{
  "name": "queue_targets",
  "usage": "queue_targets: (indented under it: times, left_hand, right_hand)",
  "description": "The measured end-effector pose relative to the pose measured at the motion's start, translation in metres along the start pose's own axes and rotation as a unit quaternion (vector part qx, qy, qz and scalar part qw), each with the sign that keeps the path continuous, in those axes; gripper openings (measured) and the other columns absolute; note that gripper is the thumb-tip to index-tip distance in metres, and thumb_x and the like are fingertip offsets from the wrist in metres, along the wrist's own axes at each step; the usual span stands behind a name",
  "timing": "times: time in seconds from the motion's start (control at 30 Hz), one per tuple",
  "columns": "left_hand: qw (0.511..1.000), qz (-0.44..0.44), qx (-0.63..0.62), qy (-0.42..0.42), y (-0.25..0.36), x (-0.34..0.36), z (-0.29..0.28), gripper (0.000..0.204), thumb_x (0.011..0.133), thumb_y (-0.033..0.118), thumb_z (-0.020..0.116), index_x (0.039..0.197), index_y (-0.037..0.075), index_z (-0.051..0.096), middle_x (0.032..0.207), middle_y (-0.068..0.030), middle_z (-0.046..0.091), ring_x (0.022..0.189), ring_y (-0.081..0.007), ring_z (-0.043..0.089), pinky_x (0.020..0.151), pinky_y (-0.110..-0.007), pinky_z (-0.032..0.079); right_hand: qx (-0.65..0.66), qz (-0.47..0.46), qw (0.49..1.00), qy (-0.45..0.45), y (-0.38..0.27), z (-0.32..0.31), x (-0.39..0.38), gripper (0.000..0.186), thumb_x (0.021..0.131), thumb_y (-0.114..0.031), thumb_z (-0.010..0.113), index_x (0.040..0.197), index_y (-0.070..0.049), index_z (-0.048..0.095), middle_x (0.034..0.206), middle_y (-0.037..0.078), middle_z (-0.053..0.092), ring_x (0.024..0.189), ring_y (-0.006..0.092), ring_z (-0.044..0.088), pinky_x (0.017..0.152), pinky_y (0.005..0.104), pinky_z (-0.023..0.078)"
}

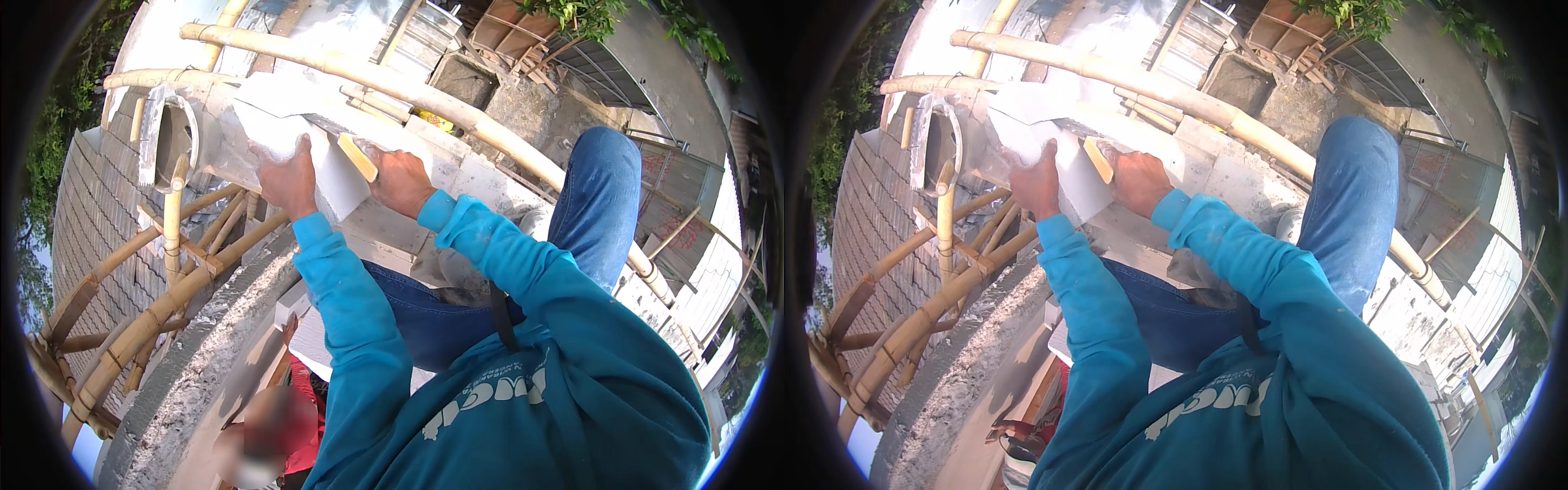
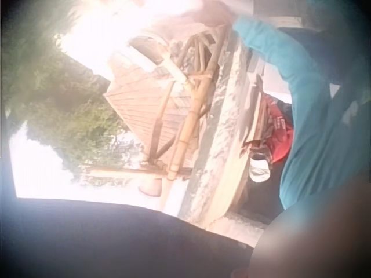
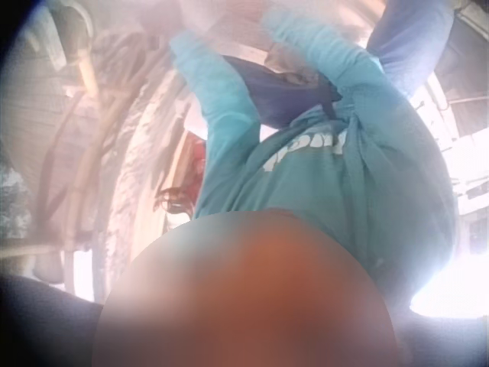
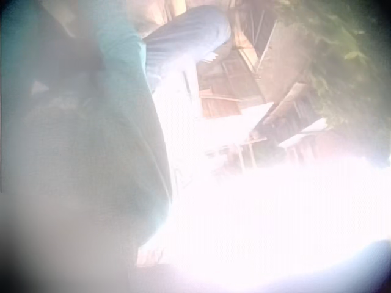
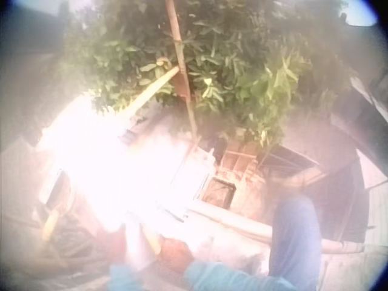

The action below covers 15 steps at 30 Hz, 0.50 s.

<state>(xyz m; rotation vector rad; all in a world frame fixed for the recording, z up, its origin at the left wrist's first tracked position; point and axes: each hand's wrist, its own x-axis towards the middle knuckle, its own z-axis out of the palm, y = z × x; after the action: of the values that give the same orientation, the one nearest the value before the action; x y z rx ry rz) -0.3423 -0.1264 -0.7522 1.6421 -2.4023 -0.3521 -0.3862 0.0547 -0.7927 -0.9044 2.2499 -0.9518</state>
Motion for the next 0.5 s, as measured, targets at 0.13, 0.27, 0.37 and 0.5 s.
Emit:
queue_targets:
  times: [0.13, 0.27, 0.37, 0.5]
  left_hand:
    - [0.999, -0.035, 0.006, -0.018, 0.004, 0.0, -0.006, 0.104, 0.07, 0.05, 0.082, 0.151, 0.001, 0.038, 0.124, -0.0267, 0.064, 0.115, -0.0402, 0.062, 0.096, -0.048, 0.049]
    - [0.999, -0.04, -0.026, -0.025, -0.002, 0.002, -0.008, 0.106, 0.069, 0.05, 0.082, 0.151, 0.0, 0.037, 0.123, -0.0274, 0.064, 0.114, -0.0407, 0.062, 0.097, -0.048, 0.049]
    - [0.999, -0.007, -0.028, -0.019, -0.007, 0.003, -0.005, 0.106, 0.069, 0.051, 0.082, 0.151, 0.001, 0.037, 0.122, -0.0275, 0.065, 0.114, -0.0411, 0.063, 0.097, -0.049, 0.048]
    - [1.0, -0.009, -0.025, -0.016, -0.005, 0.01, -0.009, 0.106, 0.069, 0.051, 0.082, 0.151, 0.001, 0.037, 0.122, -0.0275, 0.064, 0.113, -0.0416, 0.063, 0.098, -0.049, 0.048]
  right_hand:
    - [0.024, 0.058, 0.996, -0.067, -0.007, -0.011, -0.019, 0.043, 0.077, -0.01, 0.068, 0.118, 0.0, 0.063, 0.085, 0.024, 0.069, 0.081, 0.0411, 0.069, 0.074, 0.0482, 0.056]
    - [0.029, 0.024, 0.999, -0.008, -0.022, -0.076, -0.11, 0.066, 0.078, -0.007, 0.066, 0.142, -0.005, 0.049, 0.095, 0.022, 0.071, 0.086, 0.0413, 0.069, 0.074, 0.0488, 0.056]
    - [0.001, 0.069, 0.995, -0.068, -0.018, -0.064, -0.086, 0.062, 0.077, -0.007, 0.066, 0.138, -0.002, 0.053, 0.094, 0.023, 0.071, 0.08, 0.0408, 0.07, 0.069, 0.049, 0.056]
    - [-0.009, -0.025, 1.0, 0.007, 0.0, 0.01, 0.018, 0.036, 0.078, -0.012, 0.065, 0.11, 0.003, 0.063, 0.075, 0.023, 0.067, 0.074, 0.0409, 0.069, 0.07, 0.0503, 0.055]
